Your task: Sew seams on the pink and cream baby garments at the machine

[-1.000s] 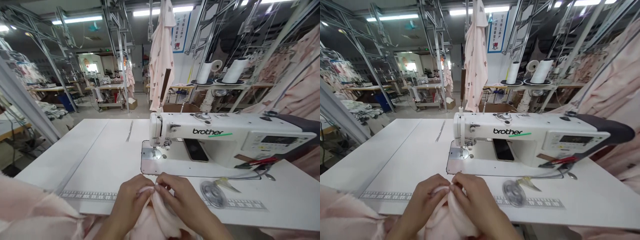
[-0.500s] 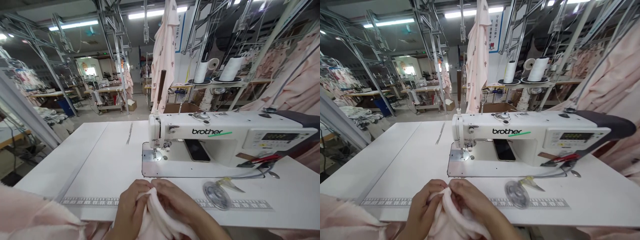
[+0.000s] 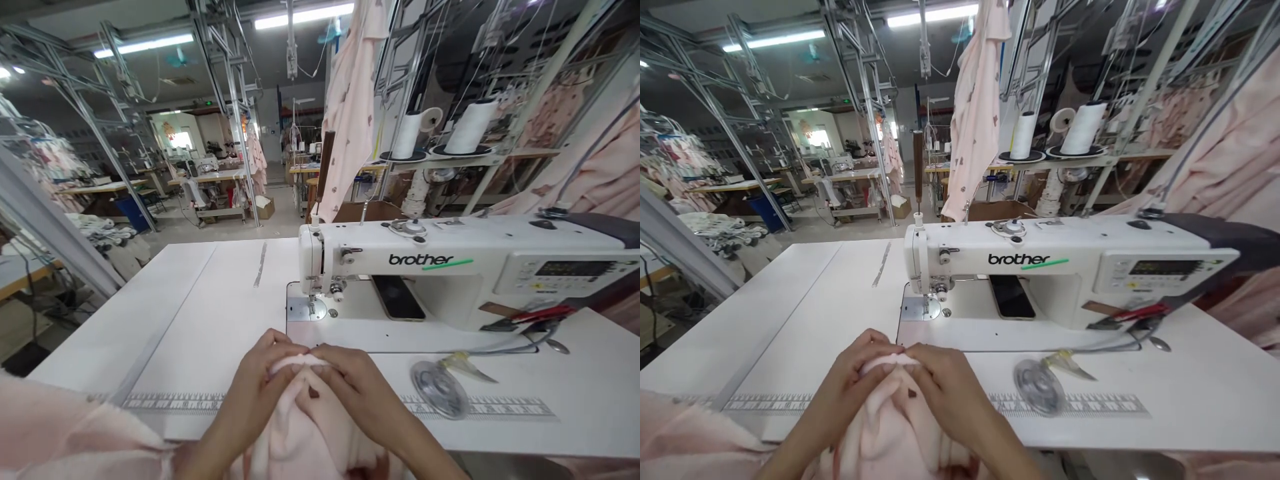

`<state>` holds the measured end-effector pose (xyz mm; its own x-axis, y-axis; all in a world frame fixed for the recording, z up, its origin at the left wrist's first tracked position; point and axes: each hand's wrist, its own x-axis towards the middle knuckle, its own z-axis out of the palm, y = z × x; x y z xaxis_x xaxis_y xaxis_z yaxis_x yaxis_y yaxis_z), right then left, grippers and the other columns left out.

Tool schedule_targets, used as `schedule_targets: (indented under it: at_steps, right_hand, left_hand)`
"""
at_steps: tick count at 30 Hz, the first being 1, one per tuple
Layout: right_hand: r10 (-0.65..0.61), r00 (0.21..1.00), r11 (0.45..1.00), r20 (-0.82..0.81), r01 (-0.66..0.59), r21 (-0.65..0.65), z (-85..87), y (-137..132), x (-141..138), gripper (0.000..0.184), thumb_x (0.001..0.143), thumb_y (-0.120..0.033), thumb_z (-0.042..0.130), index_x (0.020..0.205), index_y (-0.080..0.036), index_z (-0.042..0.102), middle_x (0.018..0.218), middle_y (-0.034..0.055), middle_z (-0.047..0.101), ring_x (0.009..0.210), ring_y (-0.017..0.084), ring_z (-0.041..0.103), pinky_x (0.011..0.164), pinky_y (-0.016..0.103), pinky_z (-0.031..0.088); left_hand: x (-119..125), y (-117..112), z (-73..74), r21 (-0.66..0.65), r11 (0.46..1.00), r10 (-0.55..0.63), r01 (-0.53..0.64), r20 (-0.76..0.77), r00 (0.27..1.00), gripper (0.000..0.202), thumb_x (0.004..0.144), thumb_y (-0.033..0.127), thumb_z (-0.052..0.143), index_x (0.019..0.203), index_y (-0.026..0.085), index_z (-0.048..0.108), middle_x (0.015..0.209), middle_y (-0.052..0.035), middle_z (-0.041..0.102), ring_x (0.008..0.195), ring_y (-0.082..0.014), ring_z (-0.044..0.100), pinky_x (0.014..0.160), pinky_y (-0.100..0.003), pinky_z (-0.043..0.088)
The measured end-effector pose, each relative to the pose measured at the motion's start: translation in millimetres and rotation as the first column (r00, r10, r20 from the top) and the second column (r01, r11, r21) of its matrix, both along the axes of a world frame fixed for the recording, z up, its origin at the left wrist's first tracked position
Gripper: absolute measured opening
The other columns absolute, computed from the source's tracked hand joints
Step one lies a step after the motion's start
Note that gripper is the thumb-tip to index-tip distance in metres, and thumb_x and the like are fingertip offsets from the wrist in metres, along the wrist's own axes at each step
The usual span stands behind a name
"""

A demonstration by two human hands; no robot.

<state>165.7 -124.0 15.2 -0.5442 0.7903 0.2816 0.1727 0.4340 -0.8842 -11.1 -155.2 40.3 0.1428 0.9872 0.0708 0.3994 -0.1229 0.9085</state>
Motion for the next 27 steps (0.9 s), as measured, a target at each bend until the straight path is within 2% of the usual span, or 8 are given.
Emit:
schedule_targets:
  at_steps: [2,4,6,8,11,14,19,27]
  right_hand:
    - [-0.085,0.996,0.994,-0.029,0.083,-0.074,0.9,8.3,-0.5,0.017,0.085,-0.027,0.048,0.074,-0.02,0.06,0.067,-0.0029,0.057,0.065,0.015,0.051,0.06,0.023,0.035]
    - [-0.18,0.977,0.973,-0.113,0.16,-0.168,-1.0,17.3,-2.2,0.015,0.078,-0.033,0.057,0.071,-0.02,0.058,0.061,-0.0039,0.053,0.06,0.014,0.048,0.055,0.023,0.033]
    - [-0.236,0.949,0.955,-0.211,0.186,-0.23,-5.5,28.4,-3.2,0.02,0.073,-0.038,0.061,0.07,-0.019,0.056,0.061,-0.0041,0.05,0.06,0.014,0.046,0.053,0.022,0.032]
    - [-0.284,0.938,0.945,-0.197,0.24,-0.22,-11.7,41.6,-3.5,0.022,0.074,-0.041,0.058,0.069,-0.019,0.054,0.063,-0.0032,0.051,0.061,0.014,0.047,0.054,0.023,0.033]
    - [-0.407,0.91,0.905,0.071,0.413,-0.098,-20.9,63.1,-5.2,0.017,0.077,-0.034,0.052,0.068,-0.02,0.053,0.068,-0.0019,0.057,0.066,0.016,0.051,0.058,0.024,0.035]
    - [-0.461,0.842,0.871,0.279,0.489,-0.037,-26.5,82.9,-10.6,0.015,0.075,-0.024,0.052,0.061,-0.02,0.051,0.062,-0.0019,0.056,0.064,0.017,0.052,0.057,0.025,0.032]
    - [-0.475,0.762,0.845,0.439,0.535,-0.015,-31.2,104.8,-18.1,0.014,0.072,-0.016,0.053,0.058,-0.02,0.052,0.061,0.0003,0.057,0.066,0.019,0.053,0.056,0.025,0.029]
    - [-0.508,0.682,0.815,0.526,0.578,0.038,-37.1,113.7,-15.0,0.01,0.077,-0.022,0.05,0.072,-0.019,0.059,0.078,0.0032,0.064,0.07,0.019,0.056,0.058,0.025,0.034]
  left_hand:
    - [-2.9,10.3,6.0,-0.032,0.999,0.014,-0.013,0.03,0.999,0.015,0.078,0.032,0.058,0.082,0.019,0.065,0.091,-0.0028,0.058,0.082,-0.014,0.056,0.068,-0.02,0.042]
    - [-3.9,25.4,9.0,-0.132,0.991,-0.006,0.023,0.123,0.992,0.02,0.072,0.036,0.065,0.076,0.016,0.062,0.074,-0.0011,0.058,0.068,-0.0121,0.054,0.059,-0.02,0.04]
    - [-3.3,45.0,7.7,-0.206,0.976,-0.02,0.063,0.203,0.979,0.028,0.065,0.039,0.07,0.075,0.014,0.061,0.064,0.0008,0.055,0.058,-0.0098,0.05,0.053,-0.018,0.037]
    - [-1.7,67.0,1.0,-0.236,0.969,-0.016,0.066,0.206,0.979,0.034,0.06,0.041,0.073,0.075,0.013,0.06,0.065,0.0003,0.056,0.057,-0.0094,0.049,0.052,-0.018,0.036]
    - [-0.1,96.0,-15.9,-0.242,0.969,-0.035,0.047,0.055,0.998,0.035,0.062,0.043,0.068,0.075,0.012,0.06,0.068,-0.0018,0.058,0.059,-0.0111,0.051,0.053,-0.02,0.038]
    - [-1.1,112.8,-30.2,-0.212,0.976,-0.068,0.045,-0.101,0.993,0.027,0.072,0.038,0.055,0.077,0.012,0.062,0.07,-0.0029,0.06,0.064,-0.0143,0.054,0.059,-0.024,0.04]
    - [0.9,125.4,-38.2,-0.09,0.995,0.016,-0.049,-0.338,0.941,0.02,0.074,0.025,0.046,0.082,0.018,0.063,0.089,-0.005,0.061,0.084,-0.0205,0.055,0.075,-0.03,0.038]
    - [17.2,142.1,-37.3,-0.093,0.99,0.048,-0.104,-0.466,0.883,0.015,0.072,0.023,0.046,0.07,0.019,0.06,0.078,-0.0019,0.065,0.075,-0.0187,0.057,0.064,-0.026,0.037]
